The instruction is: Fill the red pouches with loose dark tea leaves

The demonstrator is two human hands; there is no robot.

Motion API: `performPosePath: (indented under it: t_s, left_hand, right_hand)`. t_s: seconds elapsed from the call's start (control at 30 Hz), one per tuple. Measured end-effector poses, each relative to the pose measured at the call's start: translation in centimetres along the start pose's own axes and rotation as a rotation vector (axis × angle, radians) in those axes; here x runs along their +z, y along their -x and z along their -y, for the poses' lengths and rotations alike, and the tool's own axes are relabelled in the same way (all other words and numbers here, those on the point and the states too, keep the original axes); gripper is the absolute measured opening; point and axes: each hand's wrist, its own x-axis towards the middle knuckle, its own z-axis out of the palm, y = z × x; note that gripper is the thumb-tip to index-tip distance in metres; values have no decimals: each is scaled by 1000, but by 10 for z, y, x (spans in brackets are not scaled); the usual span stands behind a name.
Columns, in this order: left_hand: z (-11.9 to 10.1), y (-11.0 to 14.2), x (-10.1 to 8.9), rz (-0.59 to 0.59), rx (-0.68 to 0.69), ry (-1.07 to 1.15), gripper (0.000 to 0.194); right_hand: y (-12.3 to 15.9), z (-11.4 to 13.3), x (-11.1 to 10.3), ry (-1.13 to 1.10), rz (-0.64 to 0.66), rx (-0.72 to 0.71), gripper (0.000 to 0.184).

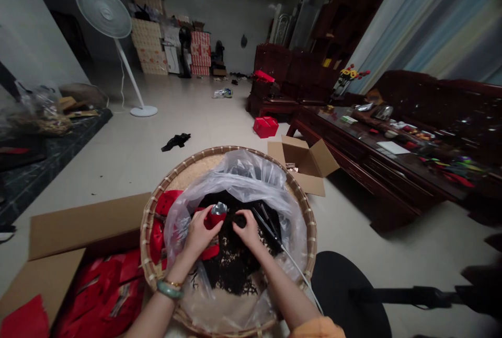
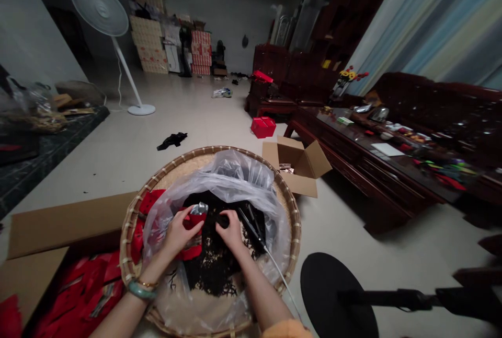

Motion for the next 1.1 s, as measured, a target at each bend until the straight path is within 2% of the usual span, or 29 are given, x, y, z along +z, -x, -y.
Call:
performPosePath:
  t_s: [0.07,0.17,0.23,0.37,0.47,0.6,0.8,1.1]
  left_hand:
    - [1,0,1,-2,3,1,44]
    - [0,1,2,-2,12,2,45]
    - [-2,2,3,-2,16,5,45]
    - [-7,2,2,8,40,24,44]
    - [-8,4,1,14,73,42,45]
    - [-6,7,1,38,119,49,49]
    - [-8,10,3,97,153,36,49]
    - [-34,18,18,136,145,81,51]
  right_hand:
    - [2,2,0,-343,-87,249,27]
    - [7,10,-5,-887,-60,549,33]
    - [8,18,-11,-1098,-18,635,29]
    - [7,34,-23,-1377,8,730,23]
    - [5,39,-25,-1437,-23,769,26]
    - [4,36,-22,-1386,-77,768,20]
    - [-1,45,-26,-1375,-125,649,17]
    - [-16,69,-33,-1199,-291,416,25]
